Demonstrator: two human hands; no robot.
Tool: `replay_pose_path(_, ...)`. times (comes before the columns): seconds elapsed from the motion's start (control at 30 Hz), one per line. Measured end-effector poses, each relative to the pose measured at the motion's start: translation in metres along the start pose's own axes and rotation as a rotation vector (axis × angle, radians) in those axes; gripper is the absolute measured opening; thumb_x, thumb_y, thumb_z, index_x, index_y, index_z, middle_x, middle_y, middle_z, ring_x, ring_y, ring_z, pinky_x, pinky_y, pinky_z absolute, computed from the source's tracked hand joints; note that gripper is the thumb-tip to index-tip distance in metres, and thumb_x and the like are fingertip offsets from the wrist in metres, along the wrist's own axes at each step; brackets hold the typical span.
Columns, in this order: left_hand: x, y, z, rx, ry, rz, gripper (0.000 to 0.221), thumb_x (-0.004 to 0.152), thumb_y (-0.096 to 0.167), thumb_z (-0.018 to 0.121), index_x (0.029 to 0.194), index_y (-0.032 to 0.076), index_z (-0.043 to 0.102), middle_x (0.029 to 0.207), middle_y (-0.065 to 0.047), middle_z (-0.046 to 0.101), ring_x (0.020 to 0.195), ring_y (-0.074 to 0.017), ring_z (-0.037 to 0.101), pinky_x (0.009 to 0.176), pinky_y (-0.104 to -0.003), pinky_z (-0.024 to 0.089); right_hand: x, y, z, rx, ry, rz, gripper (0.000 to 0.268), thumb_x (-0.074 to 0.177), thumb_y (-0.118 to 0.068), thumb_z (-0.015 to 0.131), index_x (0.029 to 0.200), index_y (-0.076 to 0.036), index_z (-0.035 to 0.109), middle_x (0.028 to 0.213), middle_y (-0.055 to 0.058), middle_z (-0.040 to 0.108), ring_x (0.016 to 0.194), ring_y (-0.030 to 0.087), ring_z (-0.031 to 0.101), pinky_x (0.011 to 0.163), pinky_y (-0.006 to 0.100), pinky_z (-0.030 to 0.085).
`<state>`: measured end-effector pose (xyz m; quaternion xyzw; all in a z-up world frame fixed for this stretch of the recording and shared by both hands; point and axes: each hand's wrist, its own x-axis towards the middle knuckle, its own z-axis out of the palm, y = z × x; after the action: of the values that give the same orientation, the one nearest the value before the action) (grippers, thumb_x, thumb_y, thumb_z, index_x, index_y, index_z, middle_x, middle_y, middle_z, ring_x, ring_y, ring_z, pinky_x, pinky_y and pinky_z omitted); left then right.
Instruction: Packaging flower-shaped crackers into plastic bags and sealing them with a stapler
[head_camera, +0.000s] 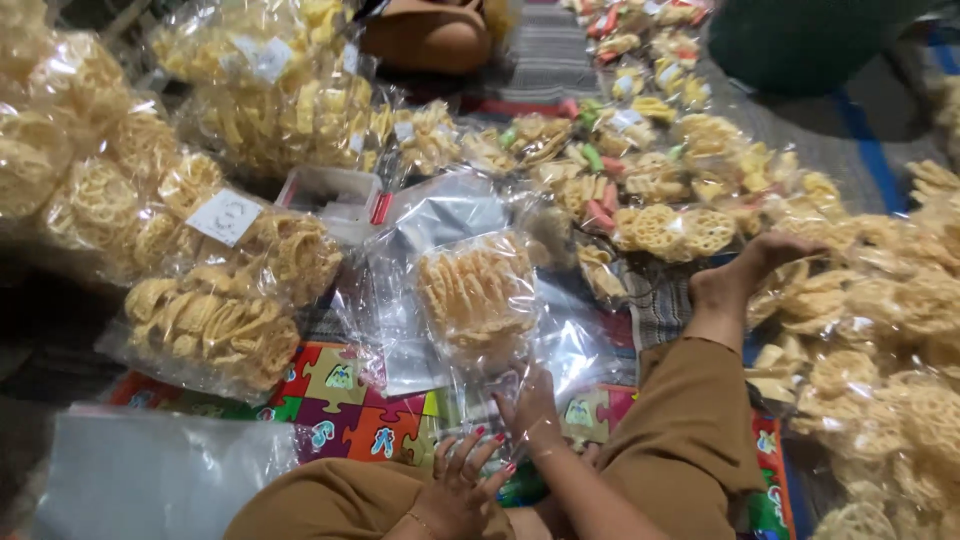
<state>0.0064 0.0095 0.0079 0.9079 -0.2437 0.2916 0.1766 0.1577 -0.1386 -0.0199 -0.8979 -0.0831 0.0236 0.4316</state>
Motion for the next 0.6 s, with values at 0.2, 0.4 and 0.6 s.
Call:
replay_pose_path(0.2, -0.007, 0.002, 0.002, -0.027, -0.104, -0.019, 0.089, 0.062, 0.023, 0.072, 0.145, 0.031, 0.043, 0.161, -0.012, 0.033, 0.149, -0.0385, 0.032, 0.11, -0.063, 0.028, -0.032, 0.017, -0.033, -0.189, -0.058, -0.521, 0.062, 0.087, -0.008, 0.077, 0.142, -0.012, 0.049, 0.143, 0.022, 0.041, 0.129, 0.034, 0.054, 0.099, 0.038, 0.056)
replay_pose_path(0.4, -0.003, 0.01, -0.01, -0.052, 0.031, -0.063, 0.074, 0.063, 0.017, 0.077, 0.131, 0.029, 0.05, 0.157, -0.012, 0.04, 0.142, -0.0364, 0.042, 0.108, -0.058, 0.03, -0.086, -0.007, -0.11, -0.354, -0.682, -0.559, 0.023, 0.077, -0.004, 0.062, 0.096, -0.015, 0.069, 0.098, 0.006, 0.073, 0.077, 0.029, 0.064, 0.066, 0.044, 0.048)
replay_pose_path(0.6, -0.012, 0.002, -0.002, -0.042, -0.163, -0.069, 0.101, 0.064, 0.044, 0.096, 0.145, 0.033, 0.037, 0.166, -0.012, 0.023, 0.151, -0.0373, 0.026, 0.107, -0.063, 0.026, -0.116, 0.027, -0.193, -0.222, -0.555, -0.425, 0.012, 0.093, -0.023, 0.068, 0.098, -0.014, 0.073, 0.104, 0.005, 0.074, 0.091, 0.026, 0.068, 0.078, 0.038, 0.053)
